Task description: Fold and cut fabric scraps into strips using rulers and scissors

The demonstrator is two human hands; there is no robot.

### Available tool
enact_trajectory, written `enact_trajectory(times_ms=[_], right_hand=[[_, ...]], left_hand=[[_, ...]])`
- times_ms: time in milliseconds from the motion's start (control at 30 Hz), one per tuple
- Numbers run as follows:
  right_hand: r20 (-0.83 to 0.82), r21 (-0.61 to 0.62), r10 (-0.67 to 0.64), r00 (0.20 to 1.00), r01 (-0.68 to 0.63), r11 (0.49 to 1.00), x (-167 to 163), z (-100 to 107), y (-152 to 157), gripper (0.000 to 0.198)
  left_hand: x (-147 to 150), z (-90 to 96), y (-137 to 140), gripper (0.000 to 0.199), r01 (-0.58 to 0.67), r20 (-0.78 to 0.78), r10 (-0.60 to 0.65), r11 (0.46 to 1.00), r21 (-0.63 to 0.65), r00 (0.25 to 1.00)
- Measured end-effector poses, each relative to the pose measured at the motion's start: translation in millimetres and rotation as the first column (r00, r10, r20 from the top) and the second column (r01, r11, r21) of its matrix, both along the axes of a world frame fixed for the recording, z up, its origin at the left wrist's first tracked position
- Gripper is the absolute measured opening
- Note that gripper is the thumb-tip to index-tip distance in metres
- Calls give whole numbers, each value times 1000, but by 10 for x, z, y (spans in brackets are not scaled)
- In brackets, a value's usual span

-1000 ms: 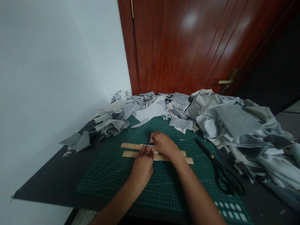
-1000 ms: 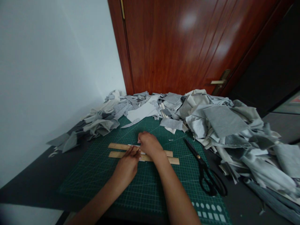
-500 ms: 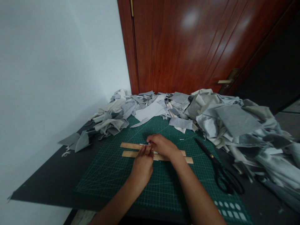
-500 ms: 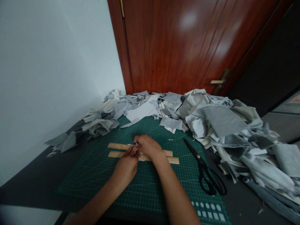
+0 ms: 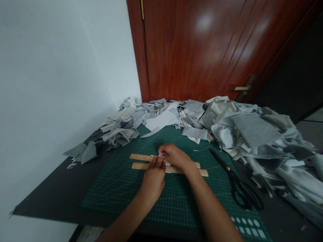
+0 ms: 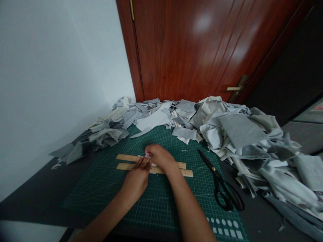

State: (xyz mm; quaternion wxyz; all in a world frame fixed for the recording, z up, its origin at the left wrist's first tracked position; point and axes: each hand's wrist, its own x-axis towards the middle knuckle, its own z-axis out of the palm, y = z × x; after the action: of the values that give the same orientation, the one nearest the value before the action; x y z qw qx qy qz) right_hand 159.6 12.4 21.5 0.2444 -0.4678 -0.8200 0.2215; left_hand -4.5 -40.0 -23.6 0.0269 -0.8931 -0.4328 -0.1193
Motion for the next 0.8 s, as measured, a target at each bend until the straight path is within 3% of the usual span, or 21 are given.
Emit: enact_trajectory(times_ms=[467,800], right_hand=[[9,23,40,999,-40,999,-118,-30,15,22],[147,-11,-12,989,14,1000,-110,75,-46,23]], left_hand=[[21,86,-12,47,-11,-31,10,1000,-21,999],[-3,9,8,51,7,49,-7,1000,-12,999]])
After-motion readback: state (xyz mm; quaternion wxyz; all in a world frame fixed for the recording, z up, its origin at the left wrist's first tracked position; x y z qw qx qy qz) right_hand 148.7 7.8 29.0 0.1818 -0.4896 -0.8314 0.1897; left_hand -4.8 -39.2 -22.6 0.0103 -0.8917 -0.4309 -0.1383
